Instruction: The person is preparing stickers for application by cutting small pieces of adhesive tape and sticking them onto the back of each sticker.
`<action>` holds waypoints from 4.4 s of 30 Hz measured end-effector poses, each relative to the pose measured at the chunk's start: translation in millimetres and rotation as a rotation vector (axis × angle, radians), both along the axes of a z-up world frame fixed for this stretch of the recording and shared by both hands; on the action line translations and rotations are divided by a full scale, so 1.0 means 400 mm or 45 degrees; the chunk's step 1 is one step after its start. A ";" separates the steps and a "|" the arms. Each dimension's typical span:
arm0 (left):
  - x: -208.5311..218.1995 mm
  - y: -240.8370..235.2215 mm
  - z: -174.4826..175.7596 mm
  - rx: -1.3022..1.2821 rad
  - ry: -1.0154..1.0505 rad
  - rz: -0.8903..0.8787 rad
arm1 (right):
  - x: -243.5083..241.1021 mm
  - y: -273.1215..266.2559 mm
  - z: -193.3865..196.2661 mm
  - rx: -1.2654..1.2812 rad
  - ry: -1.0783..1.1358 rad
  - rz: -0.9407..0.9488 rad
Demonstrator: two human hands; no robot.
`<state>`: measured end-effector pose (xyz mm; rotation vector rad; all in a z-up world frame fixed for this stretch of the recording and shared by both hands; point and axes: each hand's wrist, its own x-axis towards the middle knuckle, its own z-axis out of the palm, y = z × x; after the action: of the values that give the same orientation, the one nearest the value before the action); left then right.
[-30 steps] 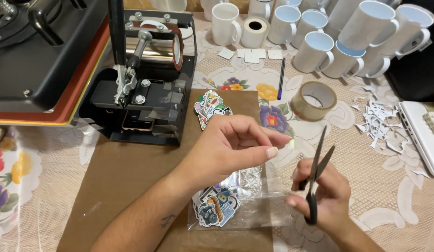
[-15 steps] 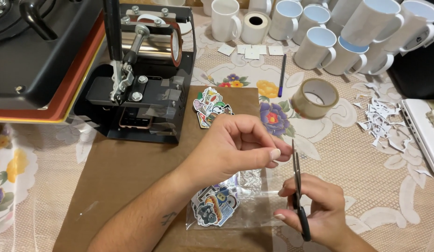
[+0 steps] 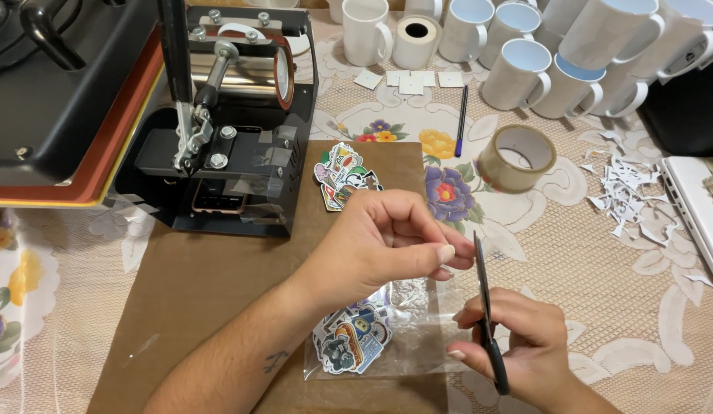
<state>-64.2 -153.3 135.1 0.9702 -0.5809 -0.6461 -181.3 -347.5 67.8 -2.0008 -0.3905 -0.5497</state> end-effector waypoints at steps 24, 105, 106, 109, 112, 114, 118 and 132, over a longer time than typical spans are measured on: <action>-0.004 0.073 0.148 0.828 -0.836 0.472 | 0.005 -0.049 -0.040 -1.072 -0.578 -0.759; -0.114 0.066 -0.134 0.455 -0.065 0.563 | 0.078 0.052 -0.004 0.595 1.036 0.276; -0.114 0.063 -0.132 0.464 -0.066 0.555 | 0.074 0.052 -0.003 0.607 1.035 0.271; -0.115 0.056 -0.131 0.536 -0.115 0.581 | 0.069 0.053 0.004 0.557 1.042 0.243; -0.112 0.056 -0.134 0.585 -0.190 0.641 | 0.067 0.054 0.010 0.543 1.038 0.230; -0.113 0.057 -0.131 0.651 -0.290 0.680 | 0.064 0.054 0.009 0.554 1.011 0.269; -0.120 0.057 -0.141 0.679 -0.446 0.754 | 0.060 0.061 0.005 0.601 1.017 0.268; -0.100 0.067 -0.137 0.862 -0.302 0.759 | 0.034 0.080 -0.013 0.527 0.950 0.229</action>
<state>-104.1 -126.4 80.2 1.7831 -0.2407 -0.1764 -167.6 -315.6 62.4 -1.6028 0.0129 0.2312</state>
